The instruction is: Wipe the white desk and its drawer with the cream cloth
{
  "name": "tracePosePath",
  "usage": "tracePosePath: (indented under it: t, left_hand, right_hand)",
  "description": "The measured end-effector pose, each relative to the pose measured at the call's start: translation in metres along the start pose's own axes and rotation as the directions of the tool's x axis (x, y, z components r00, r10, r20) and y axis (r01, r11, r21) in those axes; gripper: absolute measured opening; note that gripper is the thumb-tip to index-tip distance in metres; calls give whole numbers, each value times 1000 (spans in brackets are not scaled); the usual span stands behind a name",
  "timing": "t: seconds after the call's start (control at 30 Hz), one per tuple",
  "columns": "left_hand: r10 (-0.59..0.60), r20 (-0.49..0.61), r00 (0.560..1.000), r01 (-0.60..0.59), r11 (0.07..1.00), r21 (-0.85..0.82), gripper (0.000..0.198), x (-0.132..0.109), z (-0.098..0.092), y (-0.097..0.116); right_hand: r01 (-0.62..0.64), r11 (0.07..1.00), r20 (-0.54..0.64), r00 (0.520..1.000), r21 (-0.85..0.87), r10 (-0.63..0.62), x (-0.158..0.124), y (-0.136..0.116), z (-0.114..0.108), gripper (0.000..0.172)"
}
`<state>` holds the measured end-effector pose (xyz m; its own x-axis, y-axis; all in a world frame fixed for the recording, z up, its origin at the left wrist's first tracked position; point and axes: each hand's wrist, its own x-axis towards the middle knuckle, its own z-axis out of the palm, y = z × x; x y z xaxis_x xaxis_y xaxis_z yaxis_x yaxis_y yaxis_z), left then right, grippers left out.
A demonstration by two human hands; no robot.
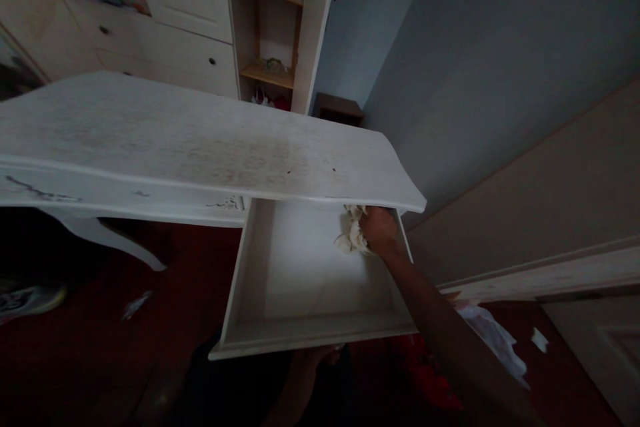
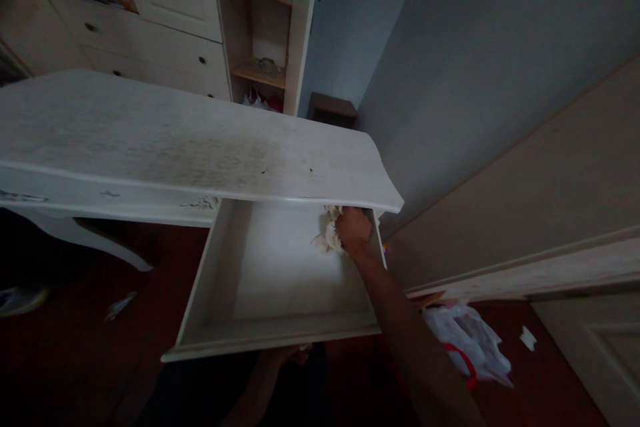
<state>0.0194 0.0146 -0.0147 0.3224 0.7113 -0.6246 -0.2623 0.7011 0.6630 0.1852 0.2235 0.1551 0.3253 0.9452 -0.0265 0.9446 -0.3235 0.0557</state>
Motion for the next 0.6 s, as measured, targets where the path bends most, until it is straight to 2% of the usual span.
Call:
tracePosePath:
  t: [0.13,0.27,0.4,0.5,0.6]
  left_hand:
    - [100,-24,995,-101,994,-48,50,-12,6,-3]
    - [179,-53,982,-181,982,-43,50,-14,13,-5]
    - [202,-54,978,-204,978,-37,48,-16,14,-3]
    - [170,-49,984,-172,984,-54,46,-21,16,4]
    - [162,-41,986,-164,983,-81,42,-28,19,14]
  right_hand:
    - [-20,1000,-22,1000,20,20,-5,-6,0,37]
    - [70,997,-5,998,38,-70,-15,-28,-6,38]
    - [209,977,21,978,42,-210,-29,-75,-10,30]
    - [340,938,1,940,65,-341,-41,-118,-10,29]
    - [407,905,-2,912,125,-410,-51,-158,-12,29]
